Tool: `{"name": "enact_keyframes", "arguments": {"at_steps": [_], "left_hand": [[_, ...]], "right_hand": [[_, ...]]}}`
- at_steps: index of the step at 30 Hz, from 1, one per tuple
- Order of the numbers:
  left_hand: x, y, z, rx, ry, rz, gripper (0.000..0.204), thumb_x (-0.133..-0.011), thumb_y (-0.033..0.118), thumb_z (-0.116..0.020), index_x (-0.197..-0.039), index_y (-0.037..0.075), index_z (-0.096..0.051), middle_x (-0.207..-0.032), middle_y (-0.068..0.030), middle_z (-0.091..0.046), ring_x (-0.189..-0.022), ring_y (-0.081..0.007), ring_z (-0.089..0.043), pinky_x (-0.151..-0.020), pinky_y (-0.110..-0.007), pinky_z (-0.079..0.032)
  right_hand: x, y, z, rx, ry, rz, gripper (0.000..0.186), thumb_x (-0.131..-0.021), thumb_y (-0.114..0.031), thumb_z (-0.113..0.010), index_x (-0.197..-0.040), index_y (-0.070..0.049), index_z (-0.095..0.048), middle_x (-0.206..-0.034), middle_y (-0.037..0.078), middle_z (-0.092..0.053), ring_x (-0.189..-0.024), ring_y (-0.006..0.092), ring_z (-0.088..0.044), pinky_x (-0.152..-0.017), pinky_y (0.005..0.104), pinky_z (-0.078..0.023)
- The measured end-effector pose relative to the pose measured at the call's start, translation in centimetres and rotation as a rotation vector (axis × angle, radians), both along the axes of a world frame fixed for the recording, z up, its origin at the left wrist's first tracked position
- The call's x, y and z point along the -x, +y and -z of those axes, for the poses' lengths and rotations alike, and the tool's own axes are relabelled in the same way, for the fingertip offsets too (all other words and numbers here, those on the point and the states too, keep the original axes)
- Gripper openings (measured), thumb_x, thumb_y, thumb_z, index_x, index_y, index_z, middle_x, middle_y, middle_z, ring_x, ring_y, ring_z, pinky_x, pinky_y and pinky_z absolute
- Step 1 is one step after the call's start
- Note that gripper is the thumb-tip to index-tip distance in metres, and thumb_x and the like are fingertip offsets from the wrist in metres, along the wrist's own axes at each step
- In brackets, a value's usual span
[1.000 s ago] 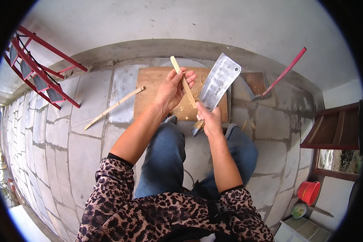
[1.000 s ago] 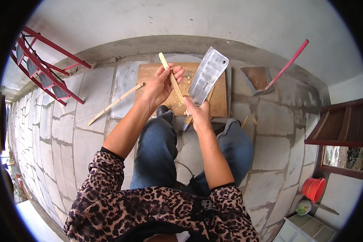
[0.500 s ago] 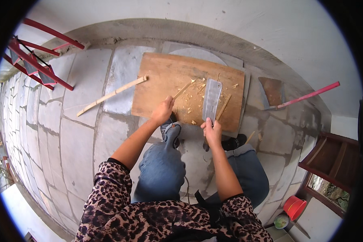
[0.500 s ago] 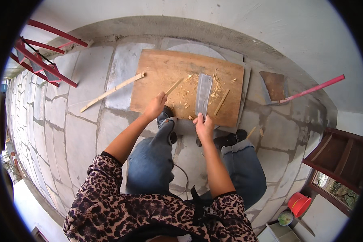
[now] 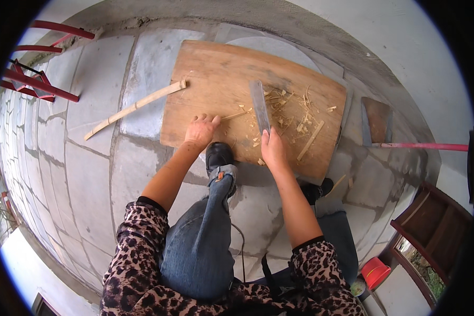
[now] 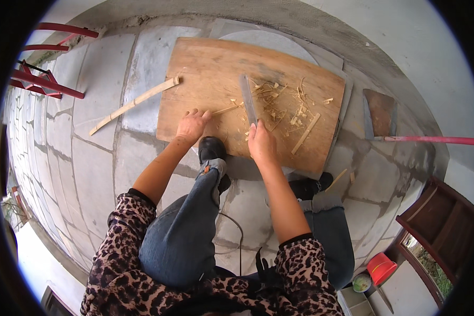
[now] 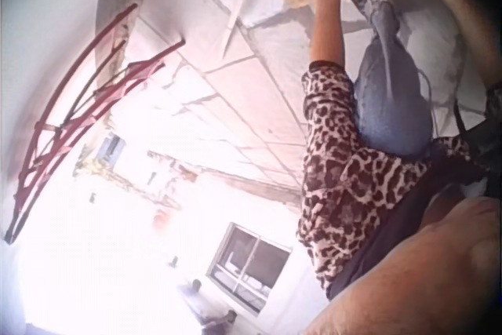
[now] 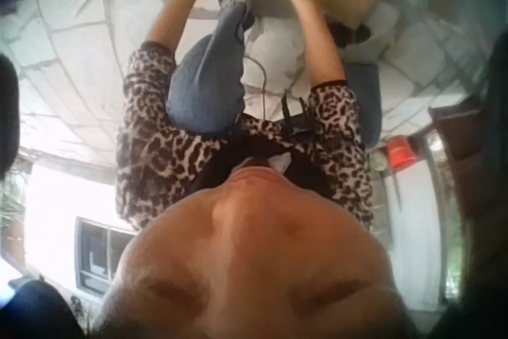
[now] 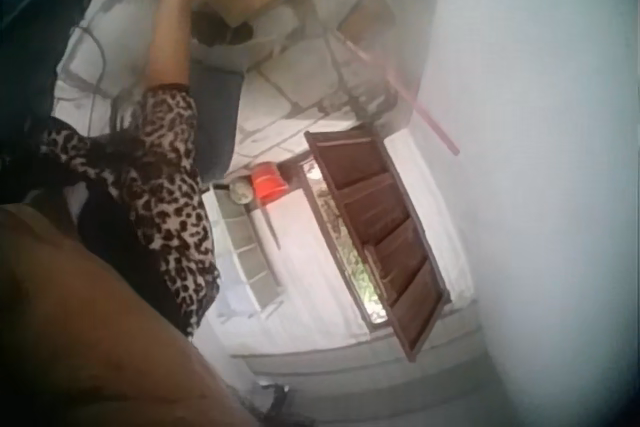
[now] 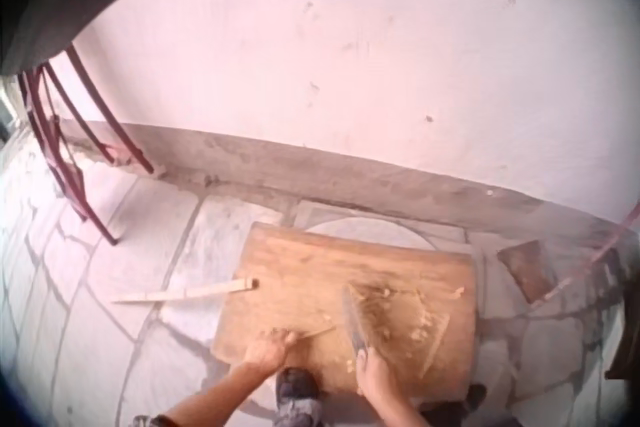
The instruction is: The person sits on the floor and uses a large knife to carve and shape thin wooden sticks on a wooden board. They repeatedly shave the sticks, inspect them, and continue refining their shape.
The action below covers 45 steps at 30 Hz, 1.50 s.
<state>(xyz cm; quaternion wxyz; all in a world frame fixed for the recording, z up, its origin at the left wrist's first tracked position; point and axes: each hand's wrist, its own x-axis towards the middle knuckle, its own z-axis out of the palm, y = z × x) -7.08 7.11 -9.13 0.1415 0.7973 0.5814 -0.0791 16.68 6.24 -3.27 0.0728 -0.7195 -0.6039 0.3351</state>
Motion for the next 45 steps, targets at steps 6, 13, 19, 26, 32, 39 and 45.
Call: {"name": "enact_keyframes", "arguments": {"at_steps": [6,13,19,26,32,39,45], "left_hand": [[-0.2,-0.3,0.6,-0.048,-0.056,-0.014,0.017,-0.082,0.014,-0.053,-0.099,0.015,-0.056,-0.099,-0.0053,-0.06,-0.099,-0.0233,-0.058,-0.083,-0.036,-0.045],[-0.6,0.4,0.7,-0.052,-0.051,0.126,0.017,-0.08,0.014,-0.054,-0.096,0.013,-0.057,-0.099,-0.0051,-0.059,-0.099,-0.0221,-0.058,-0.082,-0.036,-0.045],[-0.7,0.8,1.3,0.024,0.022,0.192,0.015,-0.083,0.017,-0.052,-0.097,0.012,-0.056,-0.092,-0.0051,-0.062,-0.091,-0.0222,-0.062,-0.079,-0.036,-0.047],[-0.3,0.7,1.9,0.039,0.009,0.171,0.015,-0.082,0.016,-0.053,-0.096,0.011,-0.056,-0.09,-0.0054,-0.063,-0.089,-0.0232,-0.063,-0.074,-0.036,-0.05],[-1.0,0.9,1.8,0.025,-0.055,0.169,0.014,-0.081,0.015,-0.054,-0.095,0.01,-0.056,-0.091,-0.0072,-0.064,-0.09,-0.0242,-0.063,-0.074,-0.037,-0.05],[-0.7,1.0,1.8,0.072,-0.023,0.187,0.016,-0.082,0.014,-0.054,-0.097,0.009,-0.055,-0.092,-0.0071,-0.063,-0.091,-0.0247,-0.063,-0.075,-0.037,-0.05],[-0.5,1.1,1.4,0.051,-0.084,0.158,0.016,-0.083,0.015,-0.053,-0.097,0.009,-0.055,-0.092,-0.0067,-0.063,-0.09,-0.0242,-0.063,-0.076,-0.037,-0.051]], "right_hand": [[2.9,1.3,2.7,-0.062,-0.034,-0.083,0.025,-0.094,-0.023,-0.045,-0.101,0.0,-0.052,-0.081,0.025,-0.064,-0.076,0.0434,-0.062,-0.068,0.0523,-0.049],[3.6,1.3,4.2,-0.084,-0.064,-0.123,0.022,-0.094,-0.022,-0.045,-0.098,0.0,-0.051,-0.077,0.025,-0.064,-0.073,0.0429,-0.062,-0.065,0.0527,-0.048],[4.2,1.3,3.4,-0.061,-0.124,-0.151,0.023,-0.094,-0.023,-0.044,-0.098,0.0,-0.051,-0.077,0.024,-0.064,-0.072,0.0434,-0.062,-0.065,0.0522,-0.049],[6.0,3.4,-2.4,-0.393,0.087,-0.057,0.018,-0.094,-0.02,-0.049,-0.093,-0.002,-0.047,-0.075,0.025,-0.061,-0.071,0.0424,-0.062,-0.06,0.0529,-0.046],[5.1,1.8,3.9,-0.019,-0.214,-0.151,0.023,-0.094,-0.023,-0.047,-0.095,0.0,-0.049,-0.079,0.025,-0.064,-0.076,0.0426,-0.064,-0.066,0.0515,-0.05],[5.2,3.0,3.2,-0.008,-0.165,-0.22,0.023,-0.094,-0.022,-0.048,-0.095,0.001,-0.049,-0.078,0.026,-0.064,-0.076,0.0421,-0.064,-0.067,0.0505,-0.051],[5.2,3.1,2.3,0.004,-0.152,-0.183,0.025,-0.095,-0.023,-0.047,-0.095,0.002,-0.048,-0.079,0.026,-0.064,-0.076,0.0424,-0.064,-0.067,0.0503,-0.051]]}}
